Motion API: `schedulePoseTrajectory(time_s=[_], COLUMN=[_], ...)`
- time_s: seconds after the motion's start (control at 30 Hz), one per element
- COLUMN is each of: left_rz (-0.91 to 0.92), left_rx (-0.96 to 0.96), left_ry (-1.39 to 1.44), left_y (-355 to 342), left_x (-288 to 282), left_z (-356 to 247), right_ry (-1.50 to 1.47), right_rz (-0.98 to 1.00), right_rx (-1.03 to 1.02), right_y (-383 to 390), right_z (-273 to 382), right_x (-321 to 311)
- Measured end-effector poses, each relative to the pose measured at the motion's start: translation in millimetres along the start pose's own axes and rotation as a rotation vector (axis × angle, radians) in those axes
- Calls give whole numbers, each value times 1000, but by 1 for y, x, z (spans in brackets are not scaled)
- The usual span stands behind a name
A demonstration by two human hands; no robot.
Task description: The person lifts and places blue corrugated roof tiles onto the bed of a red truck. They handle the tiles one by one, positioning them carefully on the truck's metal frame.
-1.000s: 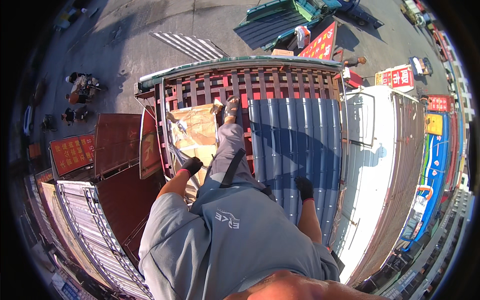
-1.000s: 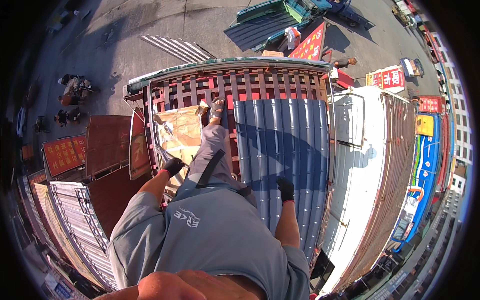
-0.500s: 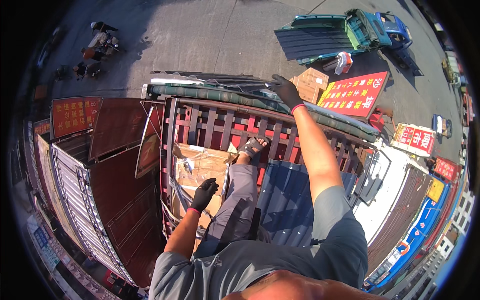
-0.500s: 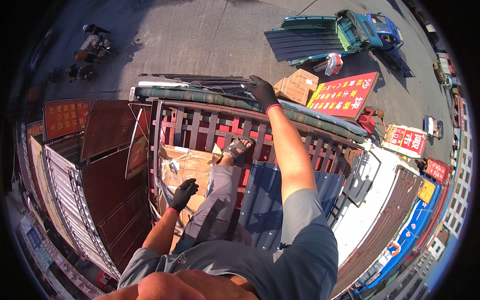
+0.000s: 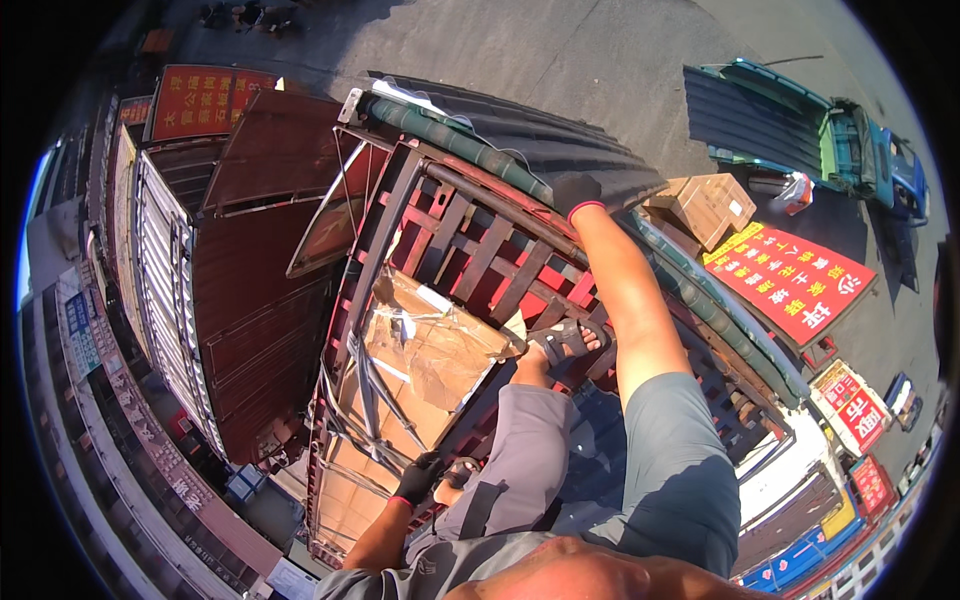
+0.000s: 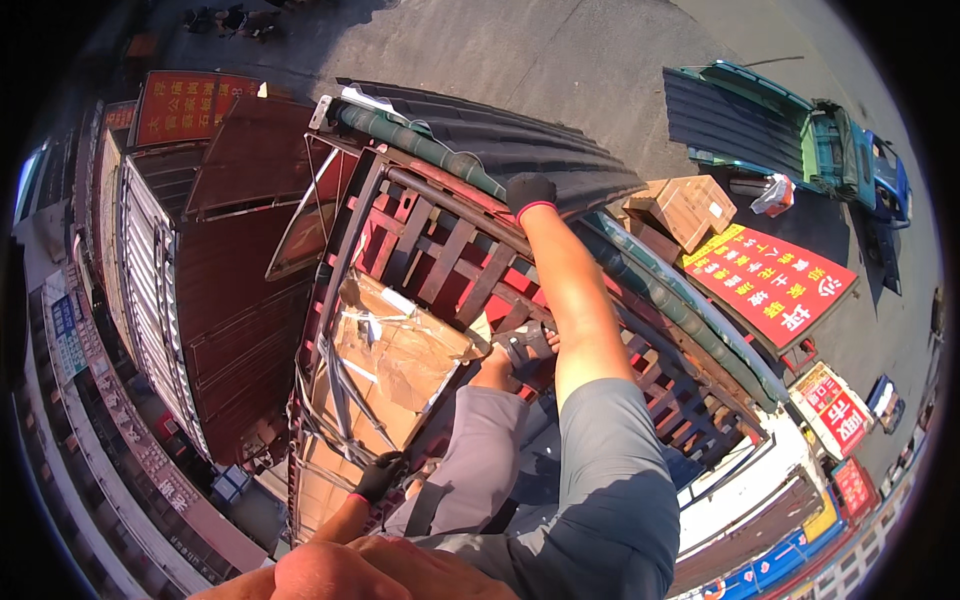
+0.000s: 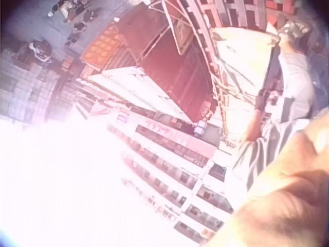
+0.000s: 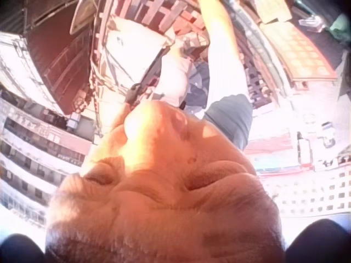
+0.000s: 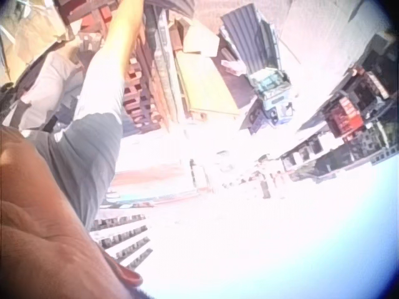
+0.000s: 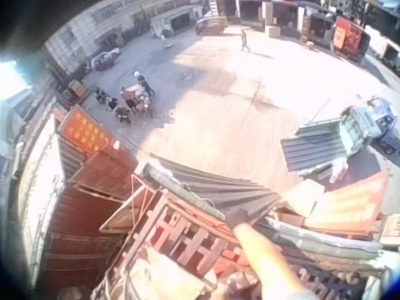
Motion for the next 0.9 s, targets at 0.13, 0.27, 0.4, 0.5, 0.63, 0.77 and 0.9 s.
schedulePoseTrajectory(time_s=[0.13, 0.27, 0.4, 0.5, 0.63, 0.77, 0.9], left_rz=[-156, -397, -732, -921, -840, -377, -225], left_rx=[181, 500, 1142, 1339, 1397, 1424, 1336], left_ry=[-383, -612, -960, -1281, -1746, -1935, -2168], left_y=[-8, 12, 44, 91, 120, 113, 102], left_x=[-11, -20, -23, 5, 44, 73, 76], left_z=[-53, -233, -427, -556, -650, -657, -610], right_ry=[187, 255, 155, 209, 267, 303, 482], right_rz=[-195, -139, -52, -132, -9, -41, -86], right_rx=[-194, -264, -218, -232, -207, -187, -205], right_y=[45, 148, 257, 327, 427, 519, 607], right_z=[-5, -51, -111, -160, -166, -154, -132], right_x=[-8, -18, -50, -67, -120, -174, -192])
Point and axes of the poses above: each hand's wrist, its own y-axis away from the middle knuckle, its own x-axis out of the palm, z = x × y, the point moved 9 cm from there along -y, towards the middle knuckle, and after that the axes turned 1 degree about z, right-handed, at the moved point
